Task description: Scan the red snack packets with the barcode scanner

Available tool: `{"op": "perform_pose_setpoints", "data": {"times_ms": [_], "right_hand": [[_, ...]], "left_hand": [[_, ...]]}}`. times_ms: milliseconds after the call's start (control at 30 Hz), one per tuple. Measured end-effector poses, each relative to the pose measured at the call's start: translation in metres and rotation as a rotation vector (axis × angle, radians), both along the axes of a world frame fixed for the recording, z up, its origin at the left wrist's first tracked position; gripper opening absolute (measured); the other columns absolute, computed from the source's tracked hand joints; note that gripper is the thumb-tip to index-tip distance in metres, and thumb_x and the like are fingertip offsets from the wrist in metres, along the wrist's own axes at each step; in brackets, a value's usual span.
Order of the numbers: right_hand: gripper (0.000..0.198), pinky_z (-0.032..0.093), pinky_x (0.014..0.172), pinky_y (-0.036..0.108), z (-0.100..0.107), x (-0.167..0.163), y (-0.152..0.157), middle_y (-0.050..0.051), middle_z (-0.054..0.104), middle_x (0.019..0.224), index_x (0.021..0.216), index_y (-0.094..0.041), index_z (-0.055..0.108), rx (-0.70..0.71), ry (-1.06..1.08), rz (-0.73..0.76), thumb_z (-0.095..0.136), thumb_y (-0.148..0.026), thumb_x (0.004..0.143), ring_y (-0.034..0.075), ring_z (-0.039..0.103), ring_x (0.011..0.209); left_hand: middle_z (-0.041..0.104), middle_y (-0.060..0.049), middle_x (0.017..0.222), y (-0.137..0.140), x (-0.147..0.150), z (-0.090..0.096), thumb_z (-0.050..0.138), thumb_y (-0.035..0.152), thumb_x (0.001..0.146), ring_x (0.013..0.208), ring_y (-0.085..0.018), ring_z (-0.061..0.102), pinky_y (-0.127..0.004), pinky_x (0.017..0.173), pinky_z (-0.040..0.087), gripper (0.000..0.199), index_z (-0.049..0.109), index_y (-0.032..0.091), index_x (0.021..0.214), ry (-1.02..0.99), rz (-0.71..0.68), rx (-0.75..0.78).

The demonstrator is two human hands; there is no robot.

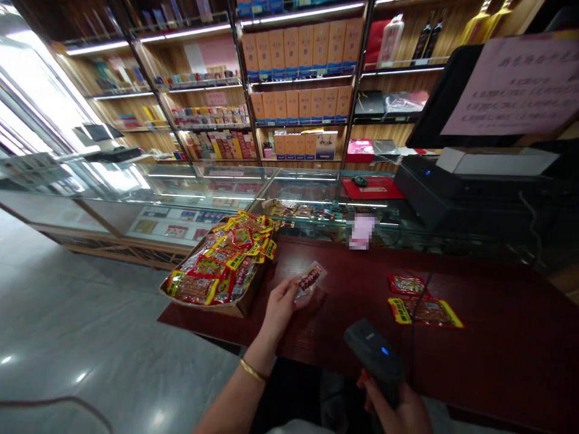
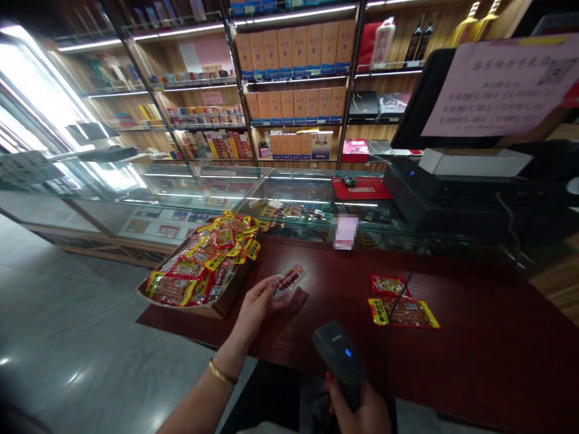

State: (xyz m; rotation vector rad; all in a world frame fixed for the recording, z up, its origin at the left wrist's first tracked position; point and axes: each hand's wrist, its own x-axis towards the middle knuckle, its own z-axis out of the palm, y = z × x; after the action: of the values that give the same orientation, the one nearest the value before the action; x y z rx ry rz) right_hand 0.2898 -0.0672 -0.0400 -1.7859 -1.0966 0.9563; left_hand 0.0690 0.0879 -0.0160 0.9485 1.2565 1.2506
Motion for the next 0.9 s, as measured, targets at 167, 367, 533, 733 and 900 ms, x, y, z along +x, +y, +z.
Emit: {"op": "perform_pose_setpoints", "data": {"times_ms": [167,367,533,733,900], "right_hand": [[0.073,0.053,0.055,0.027,0.002,-0.002,-0.004,0.006,0.071,0.055,0.071,-0.020,0.074,0.016,-0.042,0.054,0.052,-0.090,0.071,0.023,0.068,0.055],[0.073,0.055,0.058,0.029,-0.001,-0.005,-0.006,0.010,0.072,0.058,0.074,-0.020,0.075,0.043,-0.055,0.084,0.053,-0.089,0.071,0.025,0.069,0.055],[0.067,0.056,0.062,0.030,-0.002,-0.005,-0.004,0.009,0.070,0.053,0.066,-0.022,0.072,0.056,-0.083,0.095,0.056,-0.087,0.072,0.027,0.071,0.059],[0.063,0.056,0.062,0.030,-0.004,-0.004,-0.005,0.009,0.070,0.053,0.063,-0.023,0.069,0.047,-0.111,0.102,0.056,-0.083,0.075,0.028,0.072,0.062],[0.067,0.053,0.056,0.028,0.001,-0.005,-0.004,0.008,0.071,0.055,0.071,-0.022,0.071,0.036,-0.104,0.074,0.052,-0.086,0.075,0.026,0.070,0.058]], "left_hand": [[0.081,-0.015,0.109,0.001,0.006,-0.033,0.080,0.041,0.077,0.094,-0.031,0.078,-0.035,0.072,0.060,0.040,0.079,0.016,0.109,-0.188,-0.093,-0.106],[0.079,-0.016,0.116,0.004,-0.003,-0.046,0.082,0.040,0.075,0.097,-0.032,0.077,-0.038,0.078,0.059,0.044,0.078,0.017,0.112,-0.265,-0.145,-0.125],[0.079,-0.019,0.116,0.007,-0.008,-0.047,0.084,0.045,0.072,0.104,-0.038,0.075,-0.048,0.087,0.057,0.050,0.078,0.017,0.113,-0.306,-0.198,-0.133],[0.079,-0.019,0.117,0.010,-0.009,-0.050,0.085,0.041,0.072,0.104,-0.036,0.075,-0.047,0.087,0.057,0.050,0.077,0.015,0.114,-0.322,-0.183,-0.136],[0.080,-0.015,0.114,0.008,-0.009,-0.049,0.083,0.037,0.075,0.099,-0.031,0.076,-0.039,0.081,0.059,0.043,0.078,0.017,0.113,-0.300,-0.171,-0.145]]}}
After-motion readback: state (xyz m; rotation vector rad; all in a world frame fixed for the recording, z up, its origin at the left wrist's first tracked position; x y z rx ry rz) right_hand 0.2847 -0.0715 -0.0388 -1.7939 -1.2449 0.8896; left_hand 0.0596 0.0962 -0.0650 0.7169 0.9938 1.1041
